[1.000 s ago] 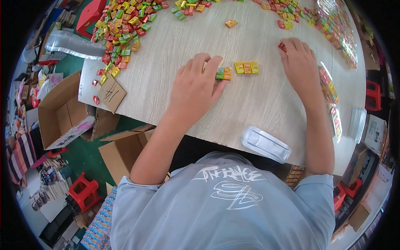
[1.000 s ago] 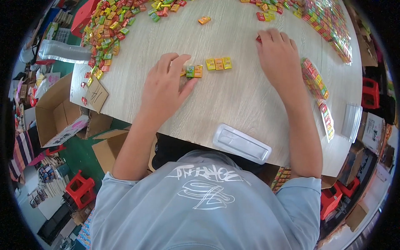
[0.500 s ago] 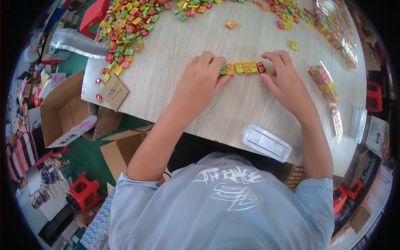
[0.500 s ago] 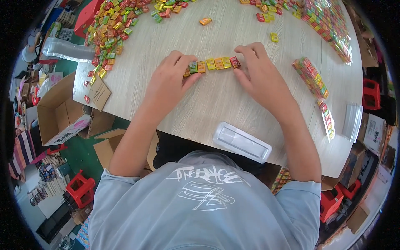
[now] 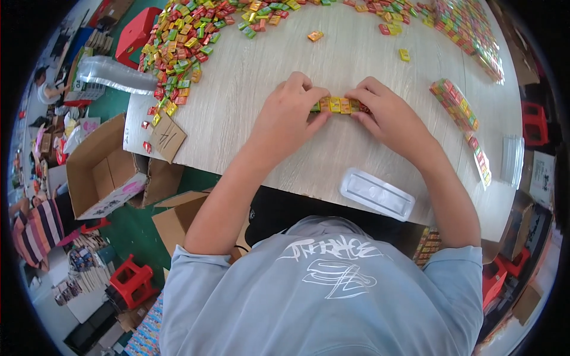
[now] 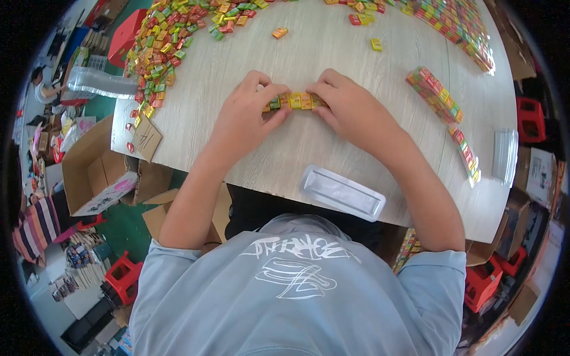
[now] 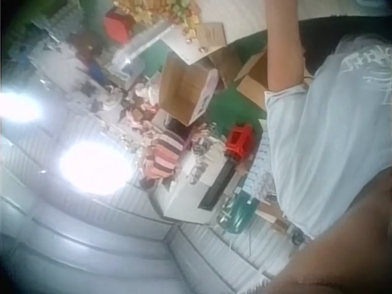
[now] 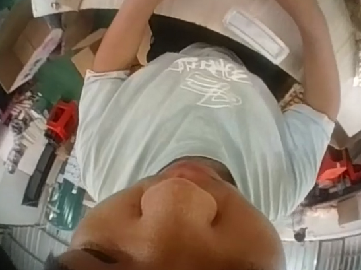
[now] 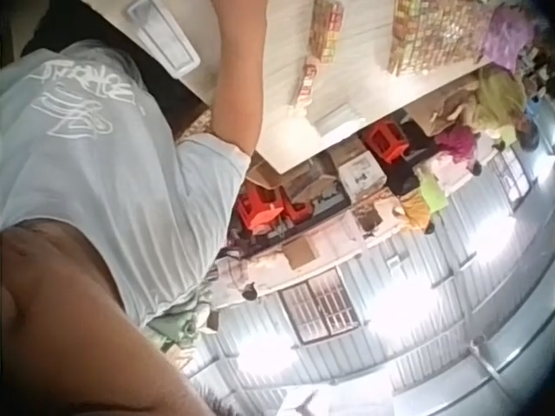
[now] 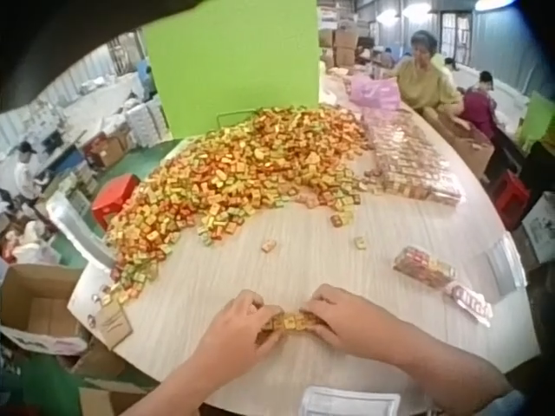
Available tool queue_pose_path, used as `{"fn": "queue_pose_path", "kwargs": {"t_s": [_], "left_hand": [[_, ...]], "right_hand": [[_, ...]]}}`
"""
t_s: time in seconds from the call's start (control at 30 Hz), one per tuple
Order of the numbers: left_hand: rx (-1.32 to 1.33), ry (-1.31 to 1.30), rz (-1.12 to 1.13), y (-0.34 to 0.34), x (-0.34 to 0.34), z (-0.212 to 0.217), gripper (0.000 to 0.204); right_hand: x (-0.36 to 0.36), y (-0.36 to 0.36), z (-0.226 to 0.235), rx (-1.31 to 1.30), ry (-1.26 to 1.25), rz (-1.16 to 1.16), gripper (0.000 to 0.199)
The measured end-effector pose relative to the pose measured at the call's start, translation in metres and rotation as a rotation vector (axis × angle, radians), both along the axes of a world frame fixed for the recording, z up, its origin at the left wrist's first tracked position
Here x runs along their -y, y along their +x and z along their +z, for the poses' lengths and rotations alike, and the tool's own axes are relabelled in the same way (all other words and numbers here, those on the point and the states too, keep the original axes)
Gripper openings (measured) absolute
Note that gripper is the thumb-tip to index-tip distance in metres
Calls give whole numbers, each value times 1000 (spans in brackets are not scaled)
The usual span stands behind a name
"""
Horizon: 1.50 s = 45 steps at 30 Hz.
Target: Sorting and arranging small colorful toy pieces into organized rows on a table.
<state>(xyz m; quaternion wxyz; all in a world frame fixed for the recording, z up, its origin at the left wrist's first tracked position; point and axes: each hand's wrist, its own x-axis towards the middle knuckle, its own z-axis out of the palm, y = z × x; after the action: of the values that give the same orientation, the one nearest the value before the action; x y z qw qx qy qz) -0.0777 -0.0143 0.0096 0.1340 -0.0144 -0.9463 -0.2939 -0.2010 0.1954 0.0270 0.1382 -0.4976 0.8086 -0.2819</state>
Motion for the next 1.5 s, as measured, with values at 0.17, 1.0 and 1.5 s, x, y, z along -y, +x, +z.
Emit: {"fn": "queue_pose_path", "kwargs": {"t_s": [0.17,1.0,1.5], "left_hand": [[-41,10,-126,16,-32,25,31],[-419,-273,-163,93,-72,-20,26],[-88,-86,-371,78,-60,-7,55]], "right_hand": [[-48,41,40,62,-2,-95,33],[-116,182,-4,-355,2,-464,52],[-109,153,1,-237,-152,-460,46]]}}
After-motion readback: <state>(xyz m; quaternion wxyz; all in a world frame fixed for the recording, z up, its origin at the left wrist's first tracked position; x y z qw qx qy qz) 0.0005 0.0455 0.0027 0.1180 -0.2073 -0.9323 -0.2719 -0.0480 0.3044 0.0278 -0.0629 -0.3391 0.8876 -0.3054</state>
